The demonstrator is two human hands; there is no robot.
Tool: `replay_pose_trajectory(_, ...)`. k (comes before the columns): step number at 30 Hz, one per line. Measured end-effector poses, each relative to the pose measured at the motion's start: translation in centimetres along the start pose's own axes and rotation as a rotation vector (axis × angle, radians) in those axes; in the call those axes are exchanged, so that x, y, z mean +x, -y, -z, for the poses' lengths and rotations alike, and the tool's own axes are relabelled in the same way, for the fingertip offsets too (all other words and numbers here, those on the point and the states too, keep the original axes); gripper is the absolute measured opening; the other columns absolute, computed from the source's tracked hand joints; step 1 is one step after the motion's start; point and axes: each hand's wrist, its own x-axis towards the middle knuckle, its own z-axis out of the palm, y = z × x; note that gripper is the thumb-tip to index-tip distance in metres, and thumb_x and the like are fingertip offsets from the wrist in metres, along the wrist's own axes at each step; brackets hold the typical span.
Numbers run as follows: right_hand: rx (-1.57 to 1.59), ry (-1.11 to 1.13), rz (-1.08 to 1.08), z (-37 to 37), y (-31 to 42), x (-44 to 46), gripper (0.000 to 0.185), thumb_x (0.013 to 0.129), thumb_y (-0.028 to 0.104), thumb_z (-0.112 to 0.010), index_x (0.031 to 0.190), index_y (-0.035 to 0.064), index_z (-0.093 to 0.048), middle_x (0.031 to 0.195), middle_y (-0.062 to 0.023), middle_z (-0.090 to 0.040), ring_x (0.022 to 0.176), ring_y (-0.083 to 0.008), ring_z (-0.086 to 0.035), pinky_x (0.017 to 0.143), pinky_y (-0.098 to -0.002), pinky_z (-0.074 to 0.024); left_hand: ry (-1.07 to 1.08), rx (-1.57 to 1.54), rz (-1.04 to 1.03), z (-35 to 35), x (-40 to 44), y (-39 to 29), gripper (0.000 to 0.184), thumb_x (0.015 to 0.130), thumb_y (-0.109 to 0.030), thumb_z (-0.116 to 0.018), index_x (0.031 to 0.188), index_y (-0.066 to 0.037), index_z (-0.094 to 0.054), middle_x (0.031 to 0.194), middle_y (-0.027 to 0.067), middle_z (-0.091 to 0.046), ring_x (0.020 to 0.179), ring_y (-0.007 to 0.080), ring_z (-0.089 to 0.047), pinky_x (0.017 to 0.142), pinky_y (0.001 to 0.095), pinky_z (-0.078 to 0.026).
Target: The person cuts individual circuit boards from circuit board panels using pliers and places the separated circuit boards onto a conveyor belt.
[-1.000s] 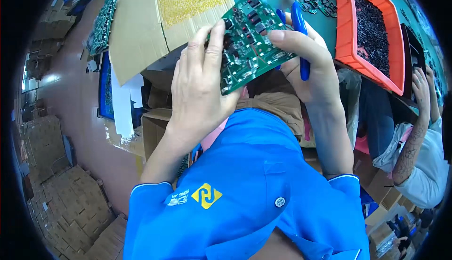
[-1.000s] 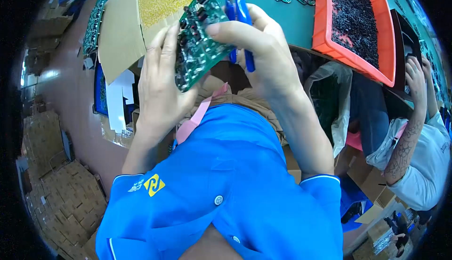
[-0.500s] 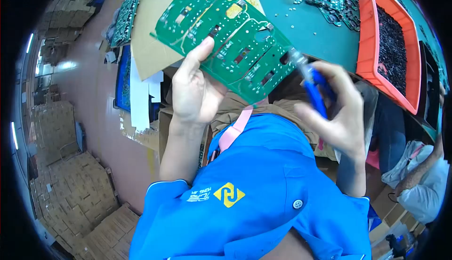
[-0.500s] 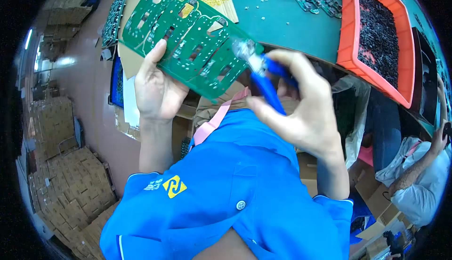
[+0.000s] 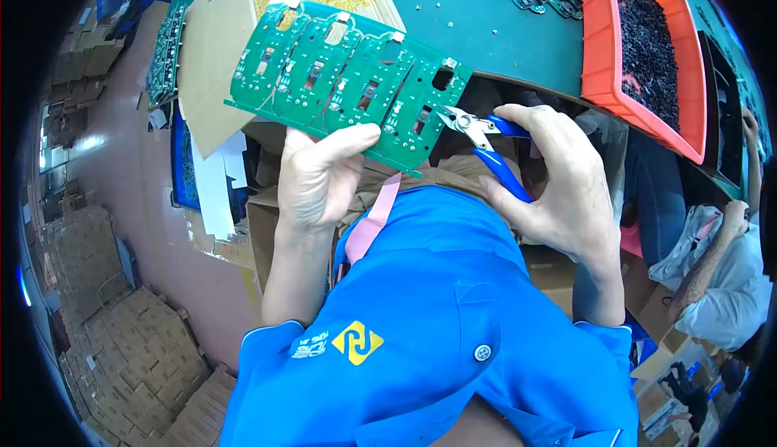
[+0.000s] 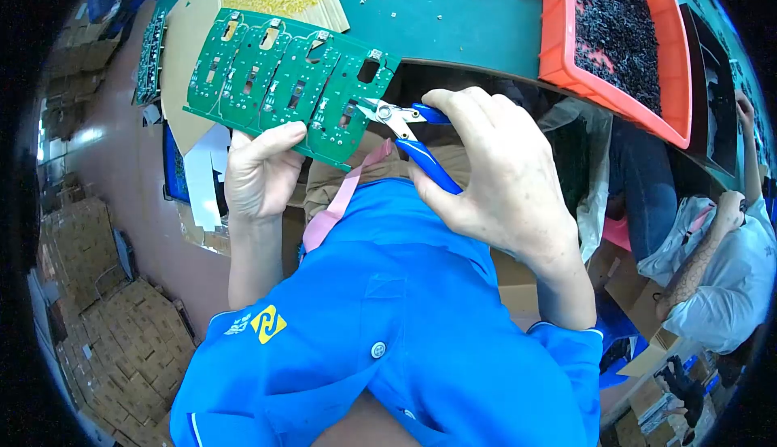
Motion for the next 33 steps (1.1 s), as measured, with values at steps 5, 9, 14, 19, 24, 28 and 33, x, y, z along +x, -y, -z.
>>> replay_pose_trajectory(5,-0.080,0.071,0.023,0.1,-0.1,0.5,0.056,0.068,0.013,-0.076,0.121,0.0030,-0.062,0.106,-0.0108,-0.066,0.091,-0.0259,-0.061,0.084,-0.0347,-0.0487,-0.016,0.003,-0.001,0.0,-0.1,0.2,0.070,0.082,0.022,-0.052,0.145,-0.009,-0.042,0.129,0.0161,-0.064,0.106,0.0257,-0.069,0.094,0.0358,-0.057)
replay_pose_trajectory(9,-0.115,0.105,0.020,0.1,0.0,0.8,0.057,0.067,0.013,-0.076,0.121,0.0029,-0.062,0.106,-0.0111,-0.066,0.092,-0.0270,-0.062,0.086,-0.0357,-0.0486,-0.005,-0.001,-0.008,0.5,0.0,0.5,0.070,0.083,0.022,-0.052,0.145,-0.008,-0.042,0.129,0.0162,-0.064,0.105,0.0253,-0.069,0.093,0.0359,-0.057)
replay_pose_trajectory(14,-0.127,0.124,0.019,-0.1,-0.1,1.2,0.057,0.067,0.013,-0.076,0.121,0.0030,-0.062,0.107,-0.0114,-0.066,0.094,-0.0275,-0.062,0.088,-0.0364,-0.0487,0.006,0.018,-0.015,0.9,-0.1,0.5,0.069,0.083,0.023,-0.053,0.144,-0.008,-0.043,0.127,0.0163,-0.065,0.103,0.0246,-0.070,0.093,0.0367,-0.058)
replay_pose_trajectory(19,-0.118,0.132,0.019,-0.1,0.0,1.4,0.056,0.067,0.013,-0.076,0.121,0.0032,-0.062,0.106,-0.0115,-0.066,0.094,-0.0275,-0.063,0.088,-0.0369,-0.0495,0.017,0.031,-0.025,1.2,-0.2,0.6,0.067,0.082,0.023,-0.054,0.142,-0.007,-0.047,0.124,0.0163,-0.066,0.099,0.0242,-0.071,0.091,0.0369,-0.058)
replay_pose_trajectory(24,-0.112,0.136,0.014,0.0,0.0,1.4,0.054,0.068,0.011,-0.076,0.119,0.0030,-0.062,0.104,-0.0113,-0.067,0.091,-0.0267,-0.063,0.085,-0.0367,-0.0510,0.050,0.044,-0.047,1.1,-0.3,0.6,0.064,0.082,0.023,-0.055,0.139,-0.006,-0.050,0.122,0.0164,-0.068,0.096,0.0241,-0.072,0.089,0.0360,-0.059)
replay_pose_trajectory(28,-0.108,0.145,0.009,0.1,0.1,1.4,0.053,0.068,0.009,-0.075,0.118,0.0027,-0.063,0.103,-0.0112,-0.068,0.088,-0.0260,-0.064,0.083,-0.0359,-0.0520,0.062,0.064,-0.069,0.8,-0.5,0.6,0.063,0.082,0.023,-0.055,0.138,-0.005,-0.051,0.121,0.0165,-0.068,0.095,0.0240,-0.072,0.088,0.0348,-0.059)
replay_pose_trajectory(33,-0.113,0.172,-0.007,0.4,0.4,1.6,0.051,0.067,0.005,-0.075,0.117,0.0023,-0.064,0.103,-0.0111,-0.068,0.088,-0.0255,-0.065,0.081,-0.0345,-0.0528,0.043,0.101,-0.089,0.8,-0.5,0.7,0.063,0.082,0.024,-0.056,0.138,-0.006,-0.051,0.120,0.0164,-0.069,0.095,0.0237,-0.072,0.088,0.0335,-0.059)
